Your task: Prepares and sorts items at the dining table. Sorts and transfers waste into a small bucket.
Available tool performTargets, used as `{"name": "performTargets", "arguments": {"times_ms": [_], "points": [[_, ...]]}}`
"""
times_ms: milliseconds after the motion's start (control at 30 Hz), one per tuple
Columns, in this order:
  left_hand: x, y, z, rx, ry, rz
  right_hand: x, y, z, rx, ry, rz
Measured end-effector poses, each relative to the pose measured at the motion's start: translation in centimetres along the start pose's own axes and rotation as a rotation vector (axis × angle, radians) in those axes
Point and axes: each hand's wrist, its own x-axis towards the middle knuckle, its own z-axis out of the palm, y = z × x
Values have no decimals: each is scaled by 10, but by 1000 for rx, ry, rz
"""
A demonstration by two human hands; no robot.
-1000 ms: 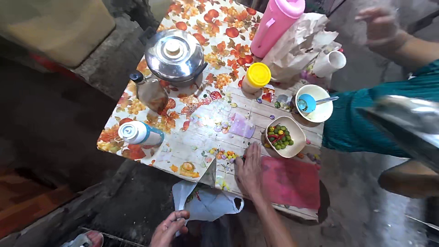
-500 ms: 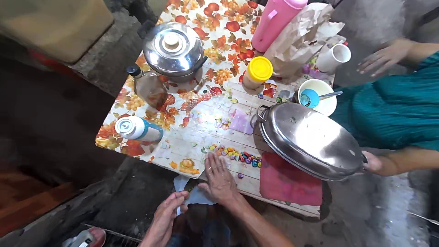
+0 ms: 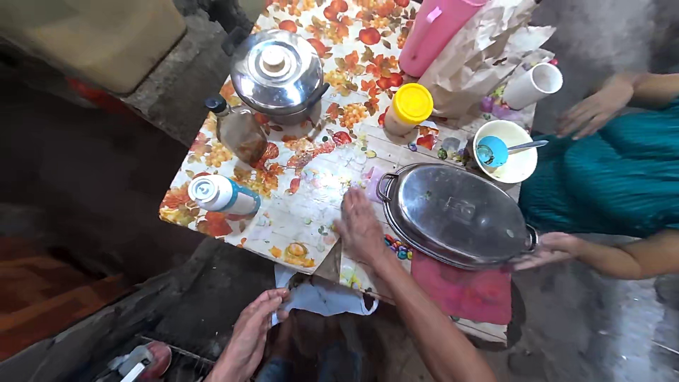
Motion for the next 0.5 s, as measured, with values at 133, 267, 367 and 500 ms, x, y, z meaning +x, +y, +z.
{"name": "performTargets", "arguments": {"times_ms": [133, 267, 367, 500], "points": [[-4, 2, -3, -23, 10, 18, 25, -1, 26, -71, -156, -69], [-8, 2, -9, -64, 36, 39, -46, -68, 59, 32, -259, -421], [-14, 2, -12, -88, 63, 44, -95, -90, 65, 175, -350, -603], [-29, 0, -23, -35, 85, 47, -127, -93, 79, 341, -632, -529]]}}
